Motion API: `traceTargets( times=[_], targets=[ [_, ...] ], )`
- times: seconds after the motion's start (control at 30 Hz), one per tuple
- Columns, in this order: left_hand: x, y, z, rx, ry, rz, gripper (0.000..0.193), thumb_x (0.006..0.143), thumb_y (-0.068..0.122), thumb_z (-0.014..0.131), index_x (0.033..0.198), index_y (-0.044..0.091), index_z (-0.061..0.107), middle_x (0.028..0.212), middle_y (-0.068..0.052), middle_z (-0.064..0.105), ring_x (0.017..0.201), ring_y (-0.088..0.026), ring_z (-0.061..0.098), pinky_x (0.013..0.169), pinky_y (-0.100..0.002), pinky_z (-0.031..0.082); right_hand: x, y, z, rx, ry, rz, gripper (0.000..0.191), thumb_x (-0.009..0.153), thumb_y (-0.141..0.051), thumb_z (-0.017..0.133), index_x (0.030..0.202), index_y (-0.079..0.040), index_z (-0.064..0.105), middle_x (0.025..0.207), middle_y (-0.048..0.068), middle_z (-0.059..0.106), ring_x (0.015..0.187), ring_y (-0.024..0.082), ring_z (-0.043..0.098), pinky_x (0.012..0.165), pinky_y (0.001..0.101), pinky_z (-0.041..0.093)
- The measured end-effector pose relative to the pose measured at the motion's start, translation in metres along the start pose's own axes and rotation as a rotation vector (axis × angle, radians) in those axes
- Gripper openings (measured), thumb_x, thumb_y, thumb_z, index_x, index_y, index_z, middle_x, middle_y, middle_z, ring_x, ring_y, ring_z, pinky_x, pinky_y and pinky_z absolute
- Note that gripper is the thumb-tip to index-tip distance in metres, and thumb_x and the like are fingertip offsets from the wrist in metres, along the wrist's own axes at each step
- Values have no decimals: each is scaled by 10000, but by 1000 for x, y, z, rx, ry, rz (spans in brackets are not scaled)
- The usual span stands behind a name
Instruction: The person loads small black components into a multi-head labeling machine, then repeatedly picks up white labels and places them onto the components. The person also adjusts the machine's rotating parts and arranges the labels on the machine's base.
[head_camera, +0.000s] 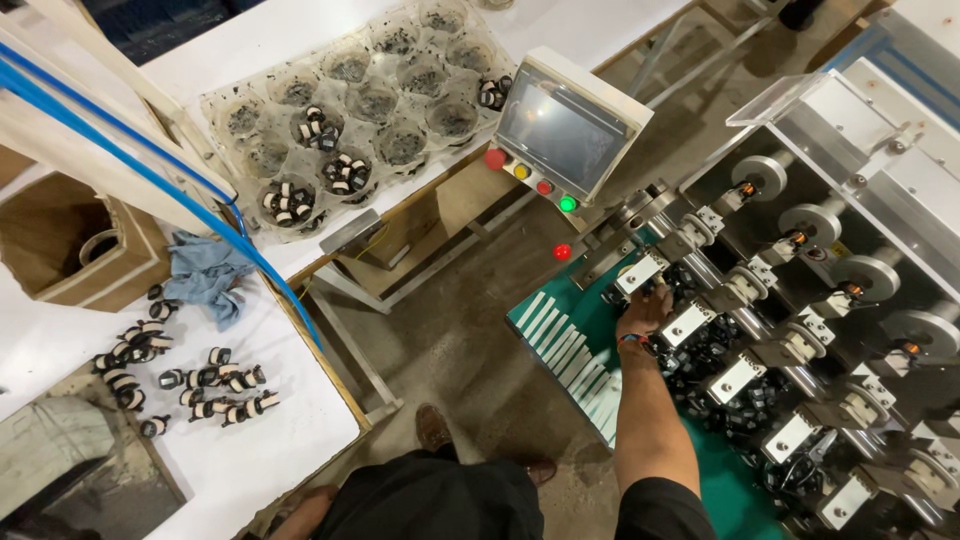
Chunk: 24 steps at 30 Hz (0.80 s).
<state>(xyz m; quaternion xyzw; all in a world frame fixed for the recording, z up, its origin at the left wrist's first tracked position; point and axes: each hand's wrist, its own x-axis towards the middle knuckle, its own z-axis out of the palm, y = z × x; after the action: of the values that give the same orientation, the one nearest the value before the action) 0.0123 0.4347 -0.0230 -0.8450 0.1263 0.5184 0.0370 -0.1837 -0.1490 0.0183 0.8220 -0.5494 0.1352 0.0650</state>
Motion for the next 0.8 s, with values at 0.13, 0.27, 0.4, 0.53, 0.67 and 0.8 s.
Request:
traceTargets(
  times=[0.13,0.27,0.4,0.53,0.67,0.8],
  targets=[
    [-9,30,15,66,-17,-21,232,950,194,596,1119,125,739,1199,-139,701,1123,-355,661,916,-492,537,6,14,2,-78,-208,-21,193,977,-124,588,1103,-103,732,1389,161,577,1409,359,435,1173,523,364],
    [-5,95,23,207,15,5,243,964,199,590,1146,131,737,1229,-135,693,1152,-357,654,939,-496,535,-45,40,-10,18,86,-214,262,984,-231,597,1141,-41,685,1256,98,652,1186,343,576,1076,521,376],
    [-7,194,28,255,181,541,366,898,304,749,1201,110,680,1185,-153,687,1135,-367,642,946,-493,521,-153,71,-43,557,-33,-137,172,936,-239,696,1026,-93,709,1012,91,727,993,296,676,1100,528,390],
    [-37,325,58,9,120,1043,444,803,350,834,1133,94,685,1031,-105,727,916,-263,714,804,-415,563,-254,111,-60,1098,-340,477,259,934,-193,745,1121,-22,695,960,65,747,863,151,686,840,333,563],
    [-79,435,125,154,-133,1293,569,710,368,891,1143,84,653,977,-94,727,876,-275,717,770,-403,576,-327,161,-58,1247,-305,613,367,867,-101,761,1210,-13,663,985,31,733,874,93,658,814,270,570],
    [-111,487,212,514,-227,1384,586,608,313,936,1067,77,658,903,-115,726,851,-318,696,720,-448,547,-383,202,-70,1272,-274,743,398,843,-76,780,1218,-9,661,994,18,744,843,80,641,806,272,565]
  ],
)
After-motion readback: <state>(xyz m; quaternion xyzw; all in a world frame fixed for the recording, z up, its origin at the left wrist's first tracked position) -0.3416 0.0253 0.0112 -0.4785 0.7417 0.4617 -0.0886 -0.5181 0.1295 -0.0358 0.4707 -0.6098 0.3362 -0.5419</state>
